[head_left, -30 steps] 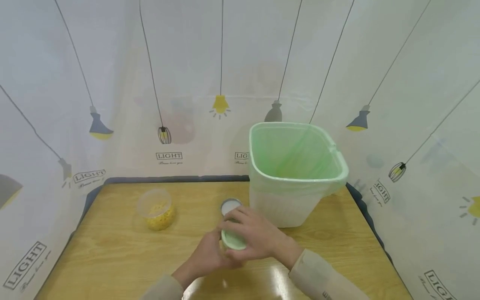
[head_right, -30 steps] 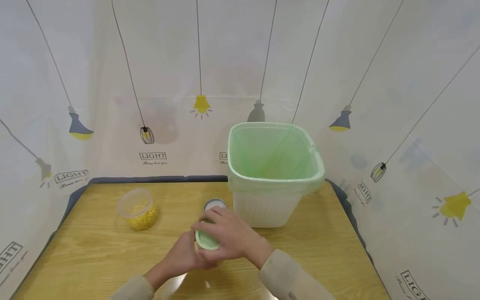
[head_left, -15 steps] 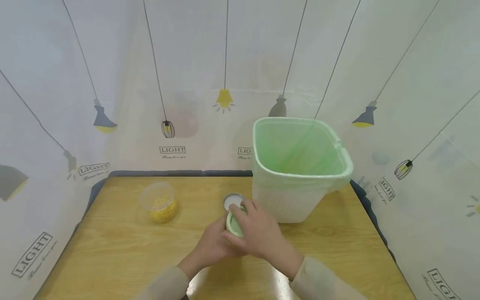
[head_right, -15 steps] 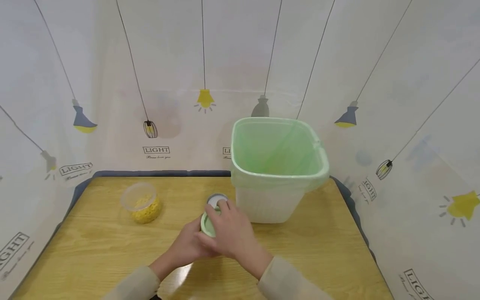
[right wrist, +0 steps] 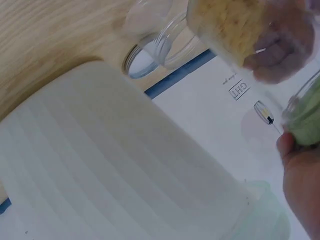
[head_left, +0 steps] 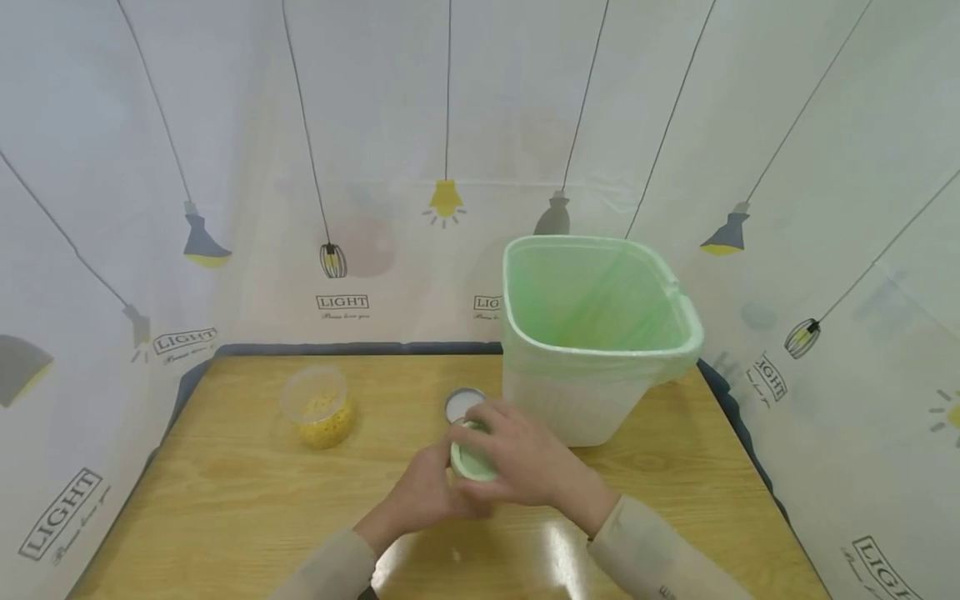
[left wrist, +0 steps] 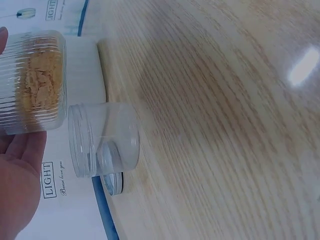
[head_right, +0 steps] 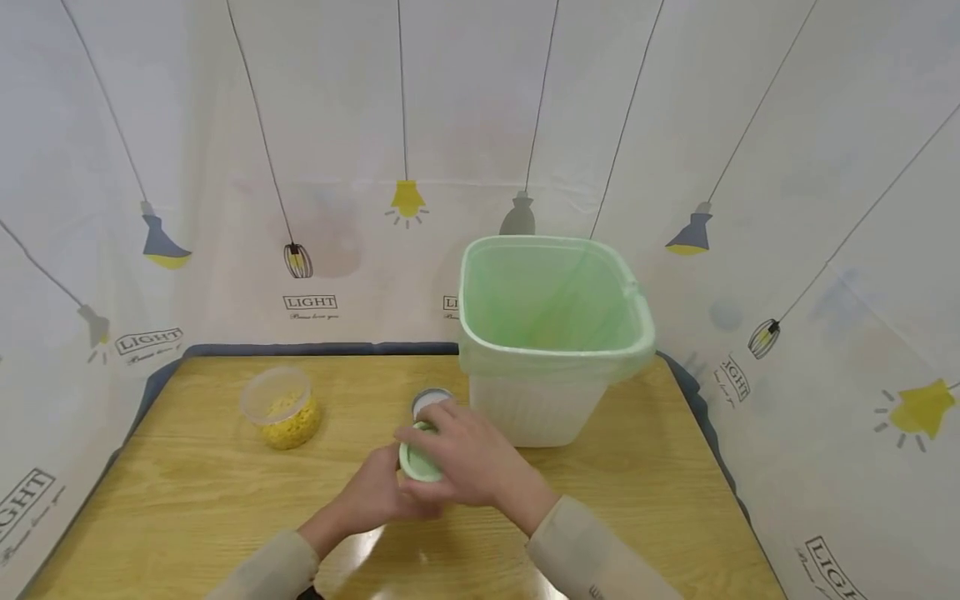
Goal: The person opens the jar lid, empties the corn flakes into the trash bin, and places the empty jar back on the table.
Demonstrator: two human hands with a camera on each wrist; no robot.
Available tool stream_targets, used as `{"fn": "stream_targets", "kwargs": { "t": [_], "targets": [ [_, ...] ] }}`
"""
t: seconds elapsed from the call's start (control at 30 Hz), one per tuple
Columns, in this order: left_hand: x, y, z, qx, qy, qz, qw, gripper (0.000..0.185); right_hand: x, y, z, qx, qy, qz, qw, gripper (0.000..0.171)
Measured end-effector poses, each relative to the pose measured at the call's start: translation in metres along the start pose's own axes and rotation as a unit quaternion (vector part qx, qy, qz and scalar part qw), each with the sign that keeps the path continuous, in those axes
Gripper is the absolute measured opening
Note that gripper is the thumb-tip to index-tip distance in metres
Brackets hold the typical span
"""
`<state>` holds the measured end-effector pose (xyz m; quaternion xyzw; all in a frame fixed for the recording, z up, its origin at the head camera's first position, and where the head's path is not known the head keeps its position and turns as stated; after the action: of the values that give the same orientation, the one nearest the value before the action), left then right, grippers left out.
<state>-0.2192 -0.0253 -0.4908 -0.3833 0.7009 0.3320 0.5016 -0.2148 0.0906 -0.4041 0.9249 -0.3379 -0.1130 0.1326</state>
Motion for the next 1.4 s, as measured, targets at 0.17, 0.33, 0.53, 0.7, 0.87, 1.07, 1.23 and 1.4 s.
{"fn": "stream_targets", "kwargs": {
  "t": [0.17,0.33,0.53,0.7,0.87,1.07,1.23,1.4],
  "targets": [
    [0.0016,-0.0023,0.0025,0.01,-0.005,0.003,0.9999,0.086,0.0029,-0.0006,-0.0034,-0.003,0.004,-0.043,0.999,0.048],
    [0.0029,-0.0014,-0.0004,-0.012,0.015,0.005,0.9998,0.09,0.0014,-0.0032,-0.0039,0.049,-0.009,0.043,0.998,0.07],
    [0.0034,-0.0013,-0.0036,-0.025,0.022,-0.007,0.9994,0.103,0.0025,-0.0033,-0.0079,0.089,-0.043,0.115,0.988,0.088],
    [0.0036,-0.0019,-0.0041,-0.031,0.028,-0.004,0.9991,0.102,0.0033,-0.0011,-0.0066,0.113,-0.015,0.118,0.986,0.082],
    [0.0033,-0.0015,-0.0024,-0.021,0.025,0.005,0.9995,0.094,0.0022,0.0005,-0.007,0.119,0.008,0.102,0.988,0.074],
    [0.0014,-0.002,-0.0023,-0.018,0.022,0.009,0.9996,0.086,0.0038,0.003,-0.0109,0.082,0.004,0.054,0.995,0.067],
    [0.0004,-0.0032,-0.0026,-0.013,0.026,0.013,0.9995,0.076,0.0052,0.0022,-0.0087,0.081,-0.003,0.019,0.997,0.068],
    [0.0028,-0.0047,-0.0028,-0.01,0.007,0.014,0.9998,0.075,0.006,0.0004,-0.0052,0.09,0.007,0.014,0.996,0.07]
  ]
}}
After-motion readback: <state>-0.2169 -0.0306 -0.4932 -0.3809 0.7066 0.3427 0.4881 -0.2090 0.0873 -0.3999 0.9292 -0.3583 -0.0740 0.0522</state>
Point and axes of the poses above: each hand's wrist, its own y-axis towards the middle knuckle, its own z-axis out of the palm, x = y × z, the point moved 6 cm from there along y, towards the middle knuckle, and after that the axes turned 11 degrees about -y, right-handed, at the moved point
